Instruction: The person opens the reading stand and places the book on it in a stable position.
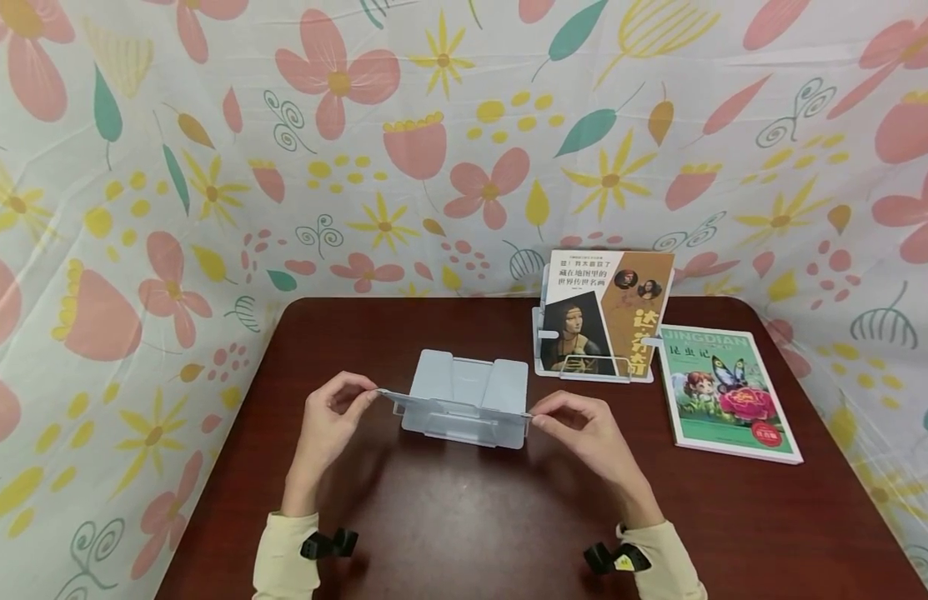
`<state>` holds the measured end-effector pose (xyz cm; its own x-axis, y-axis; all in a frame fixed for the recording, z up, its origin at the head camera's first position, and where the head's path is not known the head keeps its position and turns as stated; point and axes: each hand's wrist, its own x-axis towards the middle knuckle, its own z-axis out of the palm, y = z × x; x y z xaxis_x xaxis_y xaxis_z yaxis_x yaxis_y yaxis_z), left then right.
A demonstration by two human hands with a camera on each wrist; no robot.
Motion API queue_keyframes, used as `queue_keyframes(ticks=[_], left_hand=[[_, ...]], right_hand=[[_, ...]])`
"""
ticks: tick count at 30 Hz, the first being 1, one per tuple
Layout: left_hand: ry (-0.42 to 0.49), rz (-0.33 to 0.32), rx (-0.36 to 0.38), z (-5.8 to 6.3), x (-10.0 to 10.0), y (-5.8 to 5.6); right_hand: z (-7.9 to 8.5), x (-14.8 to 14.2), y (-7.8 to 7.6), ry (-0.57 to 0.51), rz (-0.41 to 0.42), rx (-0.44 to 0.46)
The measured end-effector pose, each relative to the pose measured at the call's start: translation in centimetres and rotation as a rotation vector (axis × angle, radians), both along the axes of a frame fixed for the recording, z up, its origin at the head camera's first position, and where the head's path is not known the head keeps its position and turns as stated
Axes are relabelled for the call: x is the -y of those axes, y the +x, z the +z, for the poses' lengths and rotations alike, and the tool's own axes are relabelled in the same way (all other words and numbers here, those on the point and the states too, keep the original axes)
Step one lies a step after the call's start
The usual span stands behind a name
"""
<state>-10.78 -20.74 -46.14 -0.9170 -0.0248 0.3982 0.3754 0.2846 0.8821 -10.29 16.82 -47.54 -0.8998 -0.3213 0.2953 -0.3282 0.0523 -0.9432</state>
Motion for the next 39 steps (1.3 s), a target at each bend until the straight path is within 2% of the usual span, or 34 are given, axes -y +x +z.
queue_keyframes(ticks=[5,12,21,25,32,39], left_hand=[[0.038,0.026,0.012,-0.1,0.2,-0.5],[0.144,0.069,0.034,0.1,-0.6,-1.1],[0.176,0.112,0.044,-0.1,-1.4,-2.2],[0.148,0.085,0.065,0.1,-2.0,-2.5],[0.085,0.026,0.107,0.3,-3.0,-2.5],[0.066,-0.052,0.14,0.3,-4.2,-2.3]], right_hand=[[0.3,0.6,0.5,-0.004,0.039,0.019],[0.7,1.4,1.2,-0.006,0.106,0.041],[0.5,2.7,1.6,-0.016,0.216,0.086],[0.4,3.8,1.7,-0.011,0.235,0.072],[-0.1,5.7,1.9,-0.005,0.191,0.036],[-1.1,7.3,2.0,-0.064,0.165,0.01]])
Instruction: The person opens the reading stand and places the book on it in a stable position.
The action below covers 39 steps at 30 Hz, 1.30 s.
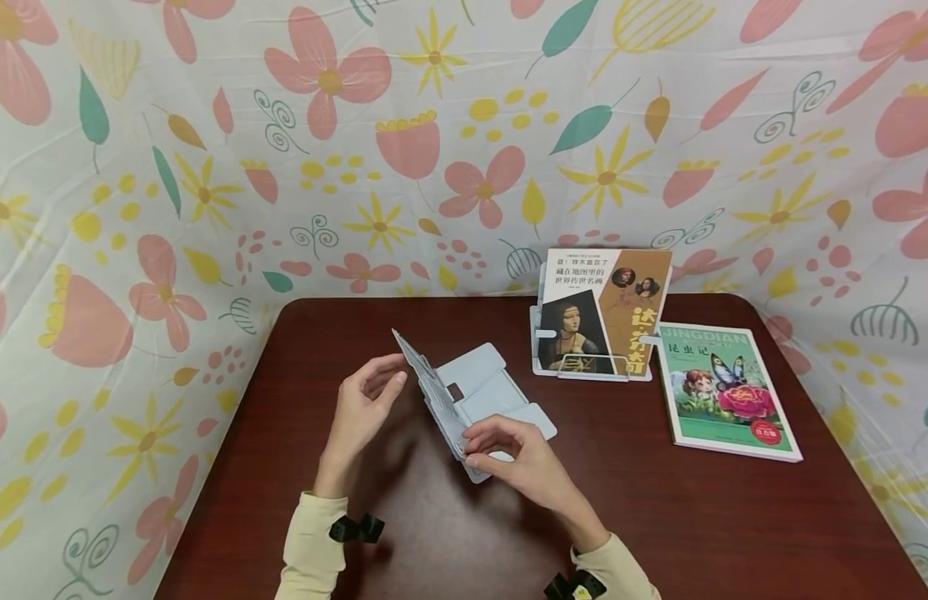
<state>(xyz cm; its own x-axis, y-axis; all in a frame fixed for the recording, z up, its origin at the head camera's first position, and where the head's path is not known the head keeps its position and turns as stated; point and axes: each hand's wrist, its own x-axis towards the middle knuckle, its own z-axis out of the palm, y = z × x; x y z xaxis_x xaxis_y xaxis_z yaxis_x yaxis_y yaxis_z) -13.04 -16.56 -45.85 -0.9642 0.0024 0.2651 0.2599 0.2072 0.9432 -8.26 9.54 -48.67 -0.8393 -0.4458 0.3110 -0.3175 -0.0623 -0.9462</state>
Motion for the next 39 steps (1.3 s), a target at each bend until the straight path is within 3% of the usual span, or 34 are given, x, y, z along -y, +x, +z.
queue_keyframes(ticks=[8,13,23,26,32,36,39], left_hand=[[0.002,-0.03,0.001,-0.2,-1.1,0.6],[0.006,-0.113,-0.018,-0.4,-1.6,0.7],[-0.048,-0.243,0.024,-1.0,-1.3,0.7],[-0.037,-0.262,0.02,-1.1,-1.3,0.5],[-0.033,-0.265,0.028,-1.2,-1.3,0.3],[-0.036,-0.264,0.017,-1.1,-1.3,0.3],[-0.041,-0.255,0.008,-1.0,-1.4,0.4]], right_hand=[[-0.7,1.1,0.5,-0.036,-0.043,0.016],[-1.1,1.7,0.6,-0.031,-0.052,-0.017],[-1.1,2.3,0.7,-0.02,0.079,0.028],[-1.2,1.2,-0.5,0.115,0.014,-0.028],[-3.9,-3.3,-5.4,0.578,-0.269,-0.254],[-6.0,-4.8,-6.9,0.768,-0.27,-0.225],[-6.6,-4.8,-6.9,0.812,-0.253,-0.206]])
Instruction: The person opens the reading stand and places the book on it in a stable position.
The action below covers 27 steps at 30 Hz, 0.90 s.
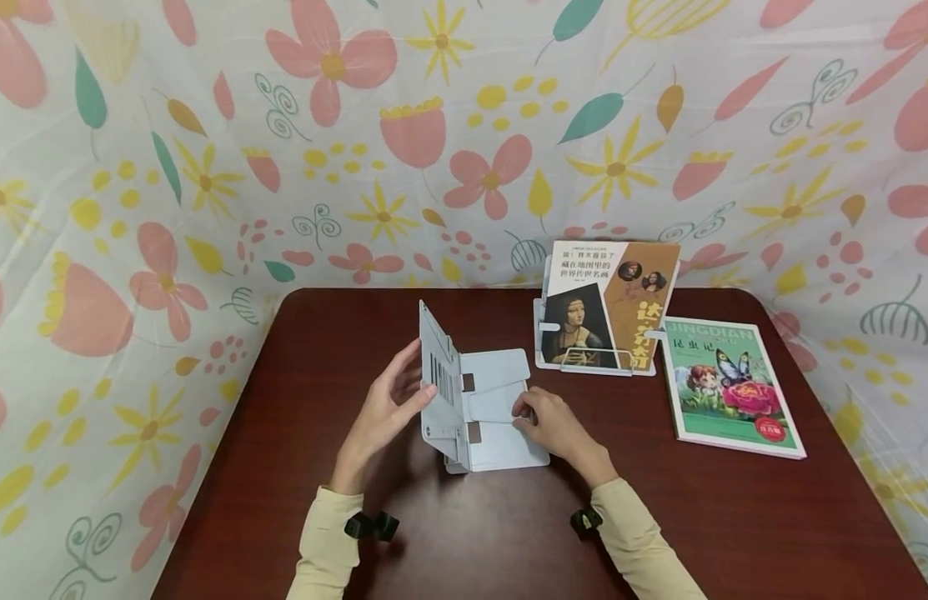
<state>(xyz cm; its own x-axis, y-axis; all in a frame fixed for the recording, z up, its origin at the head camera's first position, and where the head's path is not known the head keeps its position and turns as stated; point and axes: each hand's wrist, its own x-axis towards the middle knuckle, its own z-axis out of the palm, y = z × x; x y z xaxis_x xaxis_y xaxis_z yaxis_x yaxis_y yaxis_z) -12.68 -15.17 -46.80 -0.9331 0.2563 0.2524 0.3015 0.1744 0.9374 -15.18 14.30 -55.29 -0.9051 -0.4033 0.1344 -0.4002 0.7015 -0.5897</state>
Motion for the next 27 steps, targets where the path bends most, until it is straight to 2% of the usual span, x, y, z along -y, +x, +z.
queue_keyframes(ticks=[6,11,15,21,27], left_hand=[[0.001,-0.007,-0.017,0.2,-0.8,0.2],[-0.03,-0.009,-0.033,0.2,-1.8,0.4],[-0.065,-0.018,-0.069,0.4,-3.2,0.3],[-0.057,-0.008,-0.079,0.6,-5.7,0.4],[-0.124,0.045,-0.043,0.4,-8.2,0.7]], right_hand=[[-0.2,0.1,-0.1,-0.015,0.03,0.026],[-0.8,-0.9,-0.4,-0.163,0.084,0.118],[-1.1,-1.4,-0.5,-0.256,0.11,0.152],[-1.2,-1.4,-0.4,-0.271,0.102,0.152],[-1.5,-1.3,-0.3,-0.272,0.093,0.13]])
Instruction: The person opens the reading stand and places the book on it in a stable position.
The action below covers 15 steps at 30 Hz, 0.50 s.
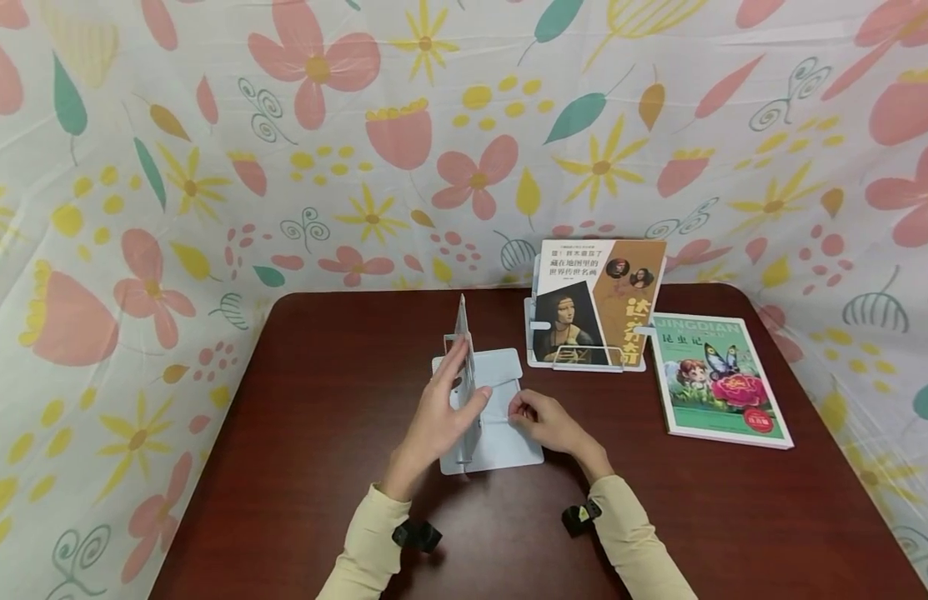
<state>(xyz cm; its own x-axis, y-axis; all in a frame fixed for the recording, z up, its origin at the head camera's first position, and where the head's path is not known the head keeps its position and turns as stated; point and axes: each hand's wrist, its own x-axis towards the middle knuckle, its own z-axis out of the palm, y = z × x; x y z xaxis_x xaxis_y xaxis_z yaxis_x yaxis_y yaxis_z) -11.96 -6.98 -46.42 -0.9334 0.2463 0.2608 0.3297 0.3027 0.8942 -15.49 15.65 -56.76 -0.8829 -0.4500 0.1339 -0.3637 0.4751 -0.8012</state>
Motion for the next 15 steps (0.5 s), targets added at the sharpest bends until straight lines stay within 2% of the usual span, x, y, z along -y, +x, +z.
queue_keyframes(ticks=[10,15], left_hand=[[-0.107,0.057,0.006,-0.4,-2.6,0.0],[-0.138,0.082,-0.032,-0.5,-3.4,0.0]], right_hand=[[-0.1,-0.2,0.1,-0.006,-0.017,0.013],[-0.1,-0.2,0.2,-0.008,-0.015,-0.015]])
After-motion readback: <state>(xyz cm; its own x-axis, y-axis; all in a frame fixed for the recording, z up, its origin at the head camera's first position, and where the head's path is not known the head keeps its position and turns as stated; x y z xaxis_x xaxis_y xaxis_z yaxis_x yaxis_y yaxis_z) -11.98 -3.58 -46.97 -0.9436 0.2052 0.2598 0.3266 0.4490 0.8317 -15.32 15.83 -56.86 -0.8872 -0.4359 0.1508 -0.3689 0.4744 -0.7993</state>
